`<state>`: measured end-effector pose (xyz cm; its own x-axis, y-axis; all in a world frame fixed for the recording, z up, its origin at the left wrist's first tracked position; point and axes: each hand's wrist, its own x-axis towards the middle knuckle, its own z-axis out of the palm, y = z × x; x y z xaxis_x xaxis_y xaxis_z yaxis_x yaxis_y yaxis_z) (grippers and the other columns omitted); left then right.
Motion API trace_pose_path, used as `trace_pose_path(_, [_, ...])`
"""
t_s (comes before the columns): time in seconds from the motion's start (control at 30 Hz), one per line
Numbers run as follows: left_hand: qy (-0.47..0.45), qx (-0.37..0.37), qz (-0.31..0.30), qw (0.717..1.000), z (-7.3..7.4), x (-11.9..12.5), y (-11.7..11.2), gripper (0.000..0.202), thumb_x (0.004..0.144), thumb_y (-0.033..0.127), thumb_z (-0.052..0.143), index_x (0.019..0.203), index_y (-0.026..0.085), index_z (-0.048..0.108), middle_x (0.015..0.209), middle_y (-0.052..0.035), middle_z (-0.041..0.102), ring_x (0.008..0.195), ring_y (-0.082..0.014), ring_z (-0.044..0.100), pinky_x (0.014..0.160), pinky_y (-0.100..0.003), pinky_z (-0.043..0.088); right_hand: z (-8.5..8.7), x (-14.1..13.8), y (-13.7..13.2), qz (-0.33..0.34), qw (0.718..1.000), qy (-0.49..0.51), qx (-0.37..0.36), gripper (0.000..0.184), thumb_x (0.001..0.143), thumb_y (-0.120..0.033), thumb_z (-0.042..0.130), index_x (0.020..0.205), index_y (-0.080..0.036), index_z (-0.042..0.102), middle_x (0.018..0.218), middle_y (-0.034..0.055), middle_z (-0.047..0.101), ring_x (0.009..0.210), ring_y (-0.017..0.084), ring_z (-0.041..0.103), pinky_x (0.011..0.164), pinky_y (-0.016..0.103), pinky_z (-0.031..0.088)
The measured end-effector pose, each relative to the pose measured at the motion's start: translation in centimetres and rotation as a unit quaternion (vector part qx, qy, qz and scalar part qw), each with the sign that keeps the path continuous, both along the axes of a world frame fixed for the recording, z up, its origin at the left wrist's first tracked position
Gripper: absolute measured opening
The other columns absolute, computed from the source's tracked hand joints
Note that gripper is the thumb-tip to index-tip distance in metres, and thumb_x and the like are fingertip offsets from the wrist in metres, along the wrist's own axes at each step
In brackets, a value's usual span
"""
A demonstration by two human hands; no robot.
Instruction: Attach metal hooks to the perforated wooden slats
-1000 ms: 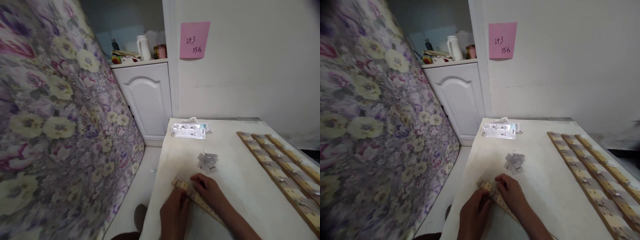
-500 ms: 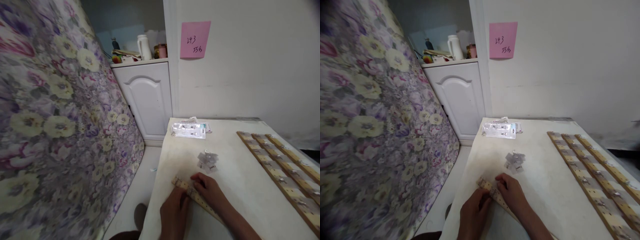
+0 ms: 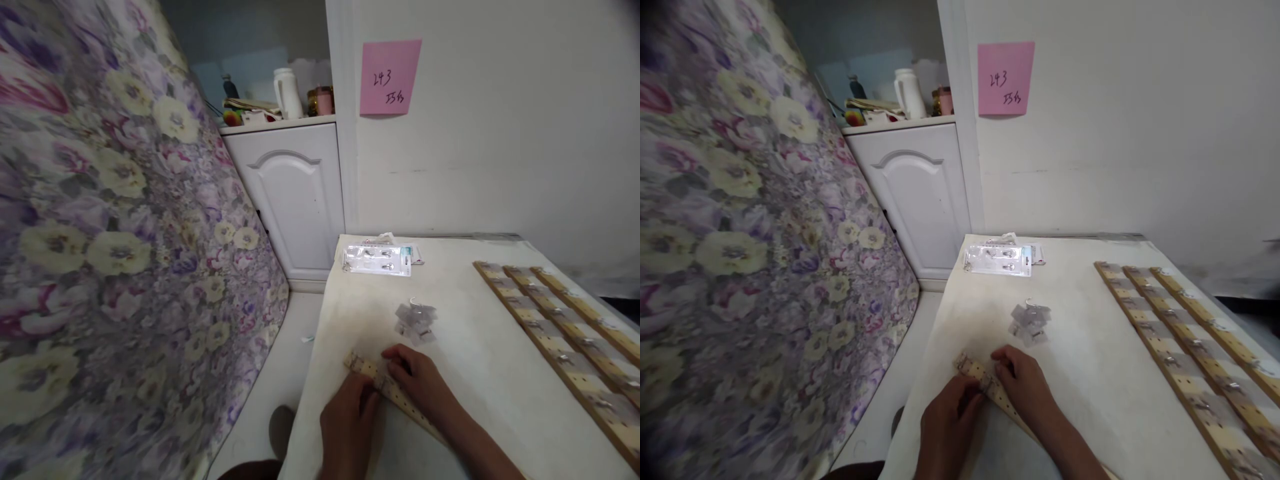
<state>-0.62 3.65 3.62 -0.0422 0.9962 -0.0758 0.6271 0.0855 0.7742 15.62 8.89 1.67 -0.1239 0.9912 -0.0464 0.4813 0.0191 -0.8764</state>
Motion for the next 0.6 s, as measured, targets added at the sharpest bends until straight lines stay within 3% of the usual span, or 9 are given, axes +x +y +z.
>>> trace_pose_path(0.6, [0.033,-0.008,0.005,0.999,-0.02,0.23,0.34,0.012,0.081,0.025,0.052,0.086,0.028,0.063,0.082,0.0067,0.070,0.076,-0.0150,0.062,0.068,-0.023,0.038,-0.05,0.02,-0.03,0.004,1.000,0.008,-0.005,0.024,0.076,-0.021,0.047,0.093,-0.019,0.065,0.084,0.0044,0.070,0.079,0.020,0.063,0.074,0.031,0.046])
